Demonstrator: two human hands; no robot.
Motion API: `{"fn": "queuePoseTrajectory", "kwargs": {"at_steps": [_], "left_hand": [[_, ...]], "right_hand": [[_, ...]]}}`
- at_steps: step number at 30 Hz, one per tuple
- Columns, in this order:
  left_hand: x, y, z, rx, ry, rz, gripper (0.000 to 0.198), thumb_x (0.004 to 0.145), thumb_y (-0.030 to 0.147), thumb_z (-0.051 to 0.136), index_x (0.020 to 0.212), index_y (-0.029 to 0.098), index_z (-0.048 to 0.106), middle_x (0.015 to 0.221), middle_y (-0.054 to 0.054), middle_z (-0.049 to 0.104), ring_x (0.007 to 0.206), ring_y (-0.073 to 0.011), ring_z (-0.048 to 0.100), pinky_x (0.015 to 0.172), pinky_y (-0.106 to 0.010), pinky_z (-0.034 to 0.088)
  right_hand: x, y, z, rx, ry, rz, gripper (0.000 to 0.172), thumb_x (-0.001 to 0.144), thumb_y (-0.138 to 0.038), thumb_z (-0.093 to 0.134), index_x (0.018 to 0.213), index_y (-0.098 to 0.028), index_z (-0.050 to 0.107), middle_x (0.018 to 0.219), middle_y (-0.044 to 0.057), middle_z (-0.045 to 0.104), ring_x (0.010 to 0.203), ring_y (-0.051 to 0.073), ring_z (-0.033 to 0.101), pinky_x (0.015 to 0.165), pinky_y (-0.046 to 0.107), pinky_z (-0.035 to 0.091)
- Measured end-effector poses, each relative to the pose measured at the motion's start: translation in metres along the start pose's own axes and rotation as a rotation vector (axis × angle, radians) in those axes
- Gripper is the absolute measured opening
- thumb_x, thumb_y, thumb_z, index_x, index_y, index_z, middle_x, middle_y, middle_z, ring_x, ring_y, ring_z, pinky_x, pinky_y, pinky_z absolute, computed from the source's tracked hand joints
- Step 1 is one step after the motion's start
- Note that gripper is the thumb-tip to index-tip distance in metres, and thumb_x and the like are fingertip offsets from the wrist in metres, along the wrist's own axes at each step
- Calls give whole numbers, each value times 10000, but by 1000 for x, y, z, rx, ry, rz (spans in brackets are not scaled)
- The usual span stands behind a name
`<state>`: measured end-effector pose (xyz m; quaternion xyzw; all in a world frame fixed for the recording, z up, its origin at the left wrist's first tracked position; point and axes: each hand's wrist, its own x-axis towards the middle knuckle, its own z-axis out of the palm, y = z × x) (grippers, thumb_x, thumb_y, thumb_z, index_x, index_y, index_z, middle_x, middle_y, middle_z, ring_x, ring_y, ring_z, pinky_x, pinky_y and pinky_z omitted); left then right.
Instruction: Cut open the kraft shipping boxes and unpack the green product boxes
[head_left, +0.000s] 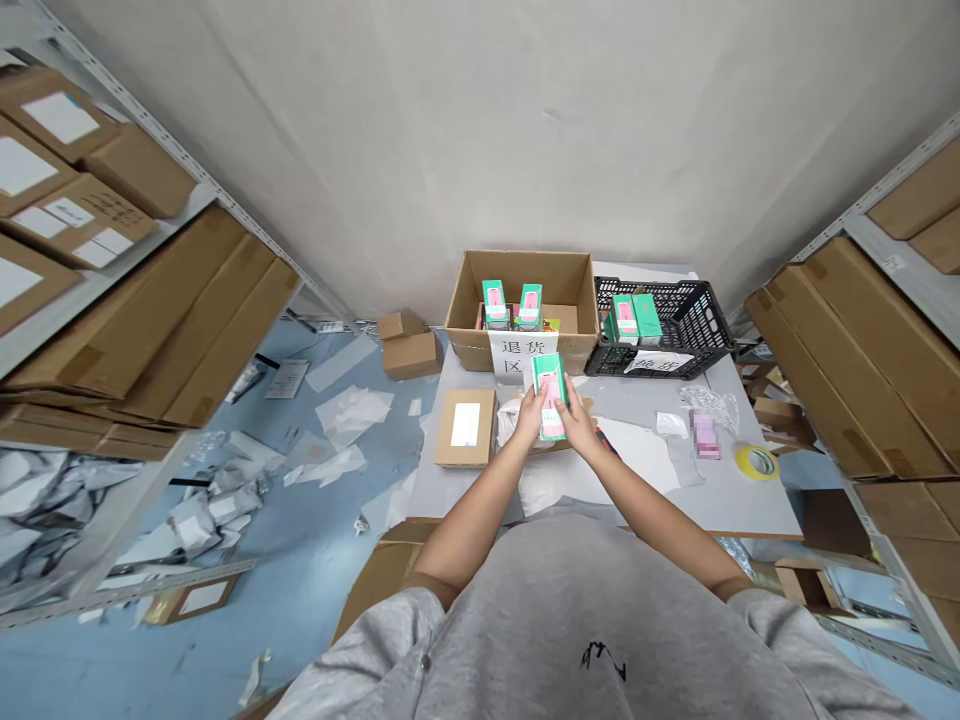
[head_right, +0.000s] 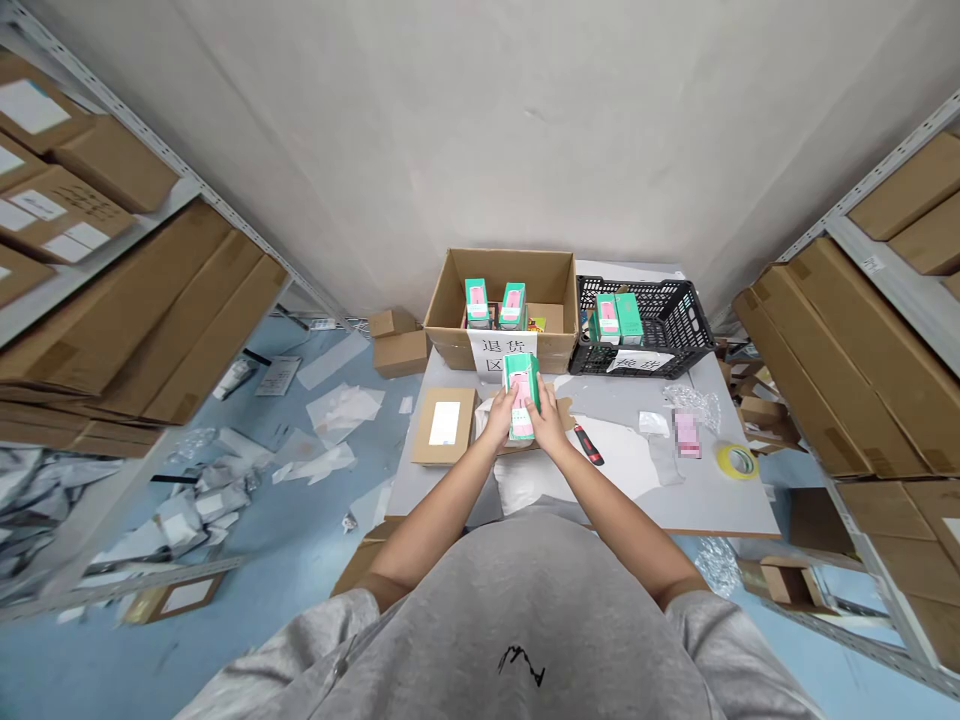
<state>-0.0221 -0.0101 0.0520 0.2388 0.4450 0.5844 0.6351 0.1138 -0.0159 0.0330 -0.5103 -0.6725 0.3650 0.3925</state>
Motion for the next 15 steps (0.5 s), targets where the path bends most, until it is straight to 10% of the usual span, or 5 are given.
{"fn": "queuePoseTrajectory", "kwargs": {"at_steps": [15], "left_hand": [[-1, 0, -1, 283, 68, 59, 671, 987, 815, 620, 1118, 175, 776, 1105, -152, 837, 1179, -338, 771, 1072, -482, 609]], "right_hand": [[-2, 0, -4, -56, 11, -9, 770, 1131, -583, 466, 1822, -300, 280, 1514, 164, 589, 1415, 335, 602, 1238, 536, 482]]}}
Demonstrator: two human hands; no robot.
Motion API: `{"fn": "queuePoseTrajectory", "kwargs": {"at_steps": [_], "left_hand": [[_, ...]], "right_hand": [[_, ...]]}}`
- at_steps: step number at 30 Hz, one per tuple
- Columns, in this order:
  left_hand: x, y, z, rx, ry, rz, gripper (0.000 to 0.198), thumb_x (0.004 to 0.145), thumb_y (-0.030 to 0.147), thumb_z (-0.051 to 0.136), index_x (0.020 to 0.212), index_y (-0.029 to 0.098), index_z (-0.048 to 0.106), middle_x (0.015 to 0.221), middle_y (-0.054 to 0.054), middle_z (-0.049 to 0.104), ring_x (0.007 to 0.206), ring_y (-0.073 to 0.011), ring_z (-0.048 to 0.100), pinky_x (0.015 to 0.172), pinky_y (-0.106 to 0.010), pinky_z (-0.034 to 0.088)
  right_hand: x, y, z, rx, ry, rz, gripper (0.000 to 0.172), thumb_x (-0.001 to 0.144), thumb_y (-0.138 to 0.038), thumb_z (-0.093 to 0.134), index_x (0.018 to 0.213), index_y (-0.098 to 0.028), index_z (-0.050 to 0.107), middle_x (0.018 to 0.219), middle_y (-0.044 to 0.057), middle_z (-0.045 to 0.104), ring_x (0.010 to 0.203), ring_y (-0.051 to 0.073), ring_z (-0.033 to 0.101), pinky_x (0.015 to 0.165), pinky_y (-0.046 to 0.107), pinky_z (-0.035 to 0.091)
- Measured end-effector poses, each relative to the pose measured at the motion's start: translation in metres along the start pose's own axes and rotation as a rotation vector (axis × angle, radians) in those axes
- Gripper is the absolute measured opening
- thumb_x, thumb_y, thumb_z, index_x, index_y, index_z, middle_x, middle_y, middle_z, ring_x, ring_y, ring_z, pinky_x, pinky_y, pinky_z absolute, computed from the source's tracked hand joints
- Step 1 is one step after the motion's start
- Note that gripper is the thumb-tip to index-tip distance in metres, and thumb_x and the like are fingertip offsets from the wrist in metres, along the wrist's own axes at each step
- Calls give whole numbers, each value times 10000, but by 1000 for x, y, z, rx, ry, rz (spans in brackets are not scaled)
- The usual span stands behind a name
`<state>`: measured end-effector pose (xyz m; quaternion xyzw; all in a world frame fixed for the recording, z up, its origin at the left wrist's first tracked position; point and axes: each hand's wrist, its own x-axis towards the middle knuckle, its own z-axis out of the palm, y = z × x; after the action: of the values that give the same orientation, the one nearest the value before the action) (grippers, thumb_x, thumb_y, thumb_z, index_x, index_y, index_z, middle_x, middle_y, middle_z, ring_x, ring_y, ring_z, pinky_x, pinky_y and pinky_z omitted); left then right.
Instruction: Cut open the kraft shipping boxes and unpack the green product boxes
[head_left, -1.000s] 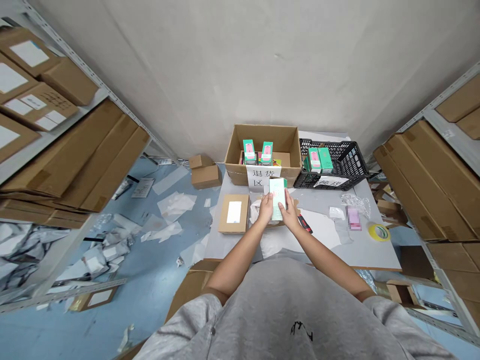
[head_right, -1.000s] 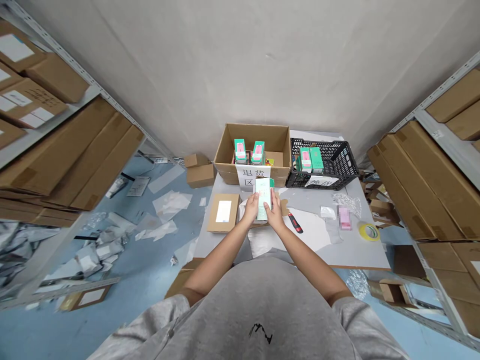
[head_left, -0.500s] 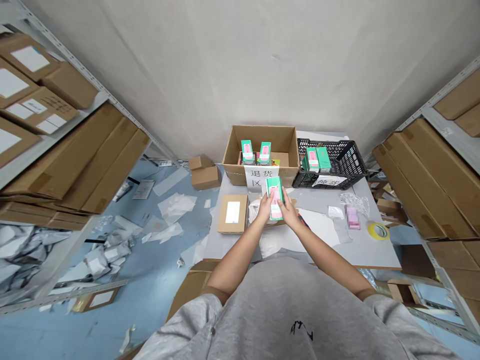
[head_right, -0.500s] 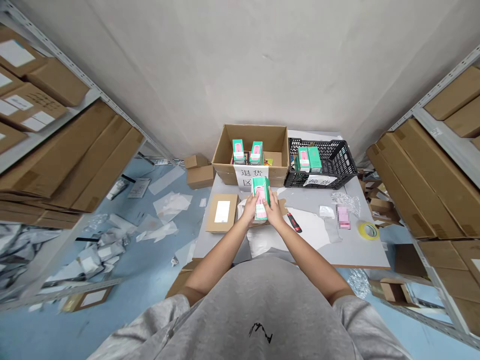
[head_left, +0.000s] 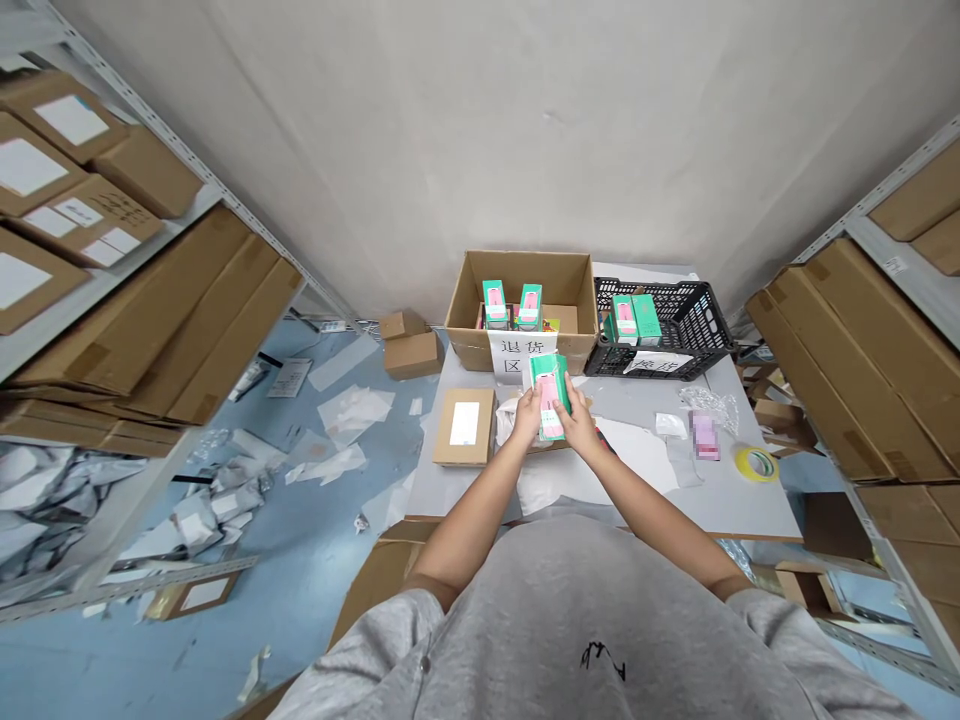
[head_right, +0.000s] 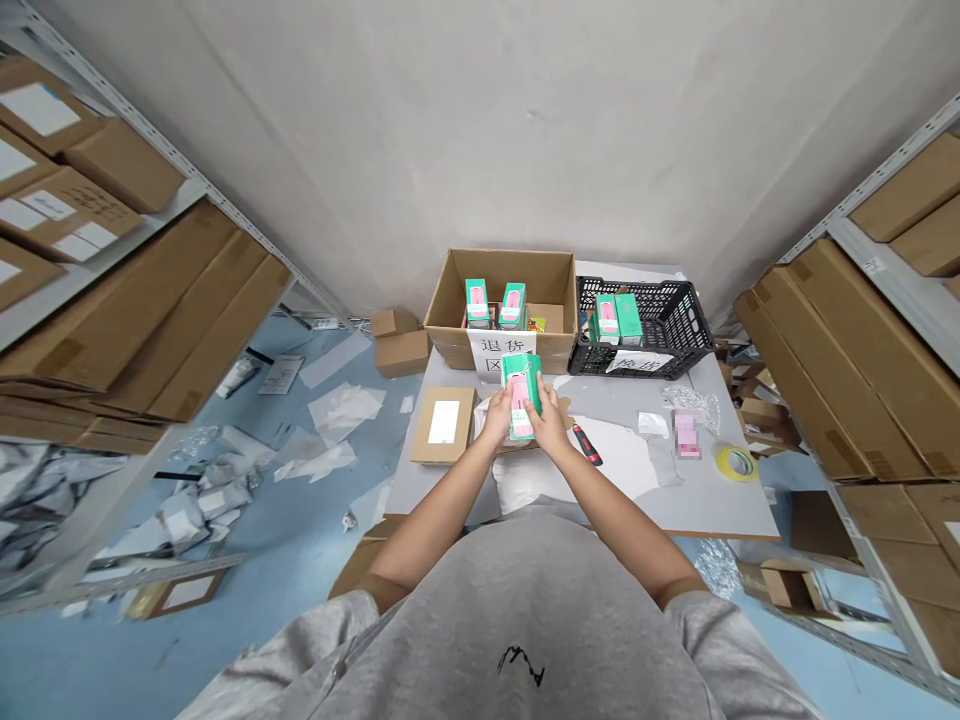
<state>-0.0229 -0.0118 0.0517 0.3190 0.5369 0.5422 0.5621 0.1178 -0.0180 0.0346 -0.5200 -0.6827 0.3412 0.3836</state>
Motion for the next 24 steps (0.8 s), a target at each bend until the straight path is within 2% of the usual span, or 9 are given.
{"fn": "queuePoseTrajectory", "kwargs": {"at_steps": [3, 7, 10, 13, 16, 20, 24], "left_hand": [[0, 1, 4, 27, 7, 16, 629, 1005, 790, 617, 1123, 187, 753, 1172, -157, 826, 1227, -332, 753, 1118, -480, 585], [1, 2, 6, -9, 56, -46, 630, 998, 729, 695, 1352, 209, 653, 1401, -175, 745, 1331, -305, 718, 1163, -479, 562], [1, 4, 3, -114, 44, -102, 742, 947, 726, 765, 1443, 197, 605, 1433, -180, 734, 1299, -300, 741, 1135, -486, 589], [0, 7, -1, -231, 0, -106, 762, 938, 761, 746, 1426, 185, 641, 1409, -168, 762, 1264, -302, 764, 1123, -474, 604], [-4, 7, -1, -234, -11, -80, 733, 954, 761, 714, 1435, 211, 652, 1403, -147, 770, 1274, -305, 762, 1137, -481, 595], [-8, 9, -1, -116, -6, 51, 762, 949, 729, 739, 1535, 265, 591, 1477, -134, 722, 1352, -303, 711, 1186, -492, 549], [-9, 22, -8, 92, -69, 333, 952, 844, 662, 898, 1636, 305, 510, 1635, -129, 585, 1556, -305, 534, 1306, -451, 414]], "right_hand": [[-4, -5, 0, -99, 42, -8, 762, 1131, -566, 477, 1821, -313, 276, 1524, 169, 561, 1407, 345, 604, 1209, 538, 505], [-10, -15, -3, -228, 54, -54, 846, 1088, -624, 554, 1807, -250, 315, 1614, 214, 529, 1467, 417, 547, 1211, 614, 485], [-9, -18, -8, -146, 17, -112, 791, 1115, -602, 508, 1791, -224, 346, 1620, 206, 568, 1468, 388, 559, 1233, 606, 477], [-5, -15, -9, -4, -14, -96, 656, 1141, -575, 452, 1720, -268, 488, 1595, 165, 606, 1433, 332, 604, 1222, 547, 510], [0, -8, -5, 115, -37, -58, 683, 1112, -634, 508, 1708, -300, 509, 1647, 139, 582, 1490, 317, 574, 1247, 526, 492], [2, 0, -1, 263, -95, -30, 868, 1051, -740, 573, 1771, -294, 387, 1677, 157, 557, 1498, 316, 578, 1227, 527, 517], [-4, 5, -7, 334, -132, -29, 1001, 1015, -789, 606, 1812, -301, 247, 1698, 181, 508, 1503, 302, 581, 1211, 514, 534]]}}
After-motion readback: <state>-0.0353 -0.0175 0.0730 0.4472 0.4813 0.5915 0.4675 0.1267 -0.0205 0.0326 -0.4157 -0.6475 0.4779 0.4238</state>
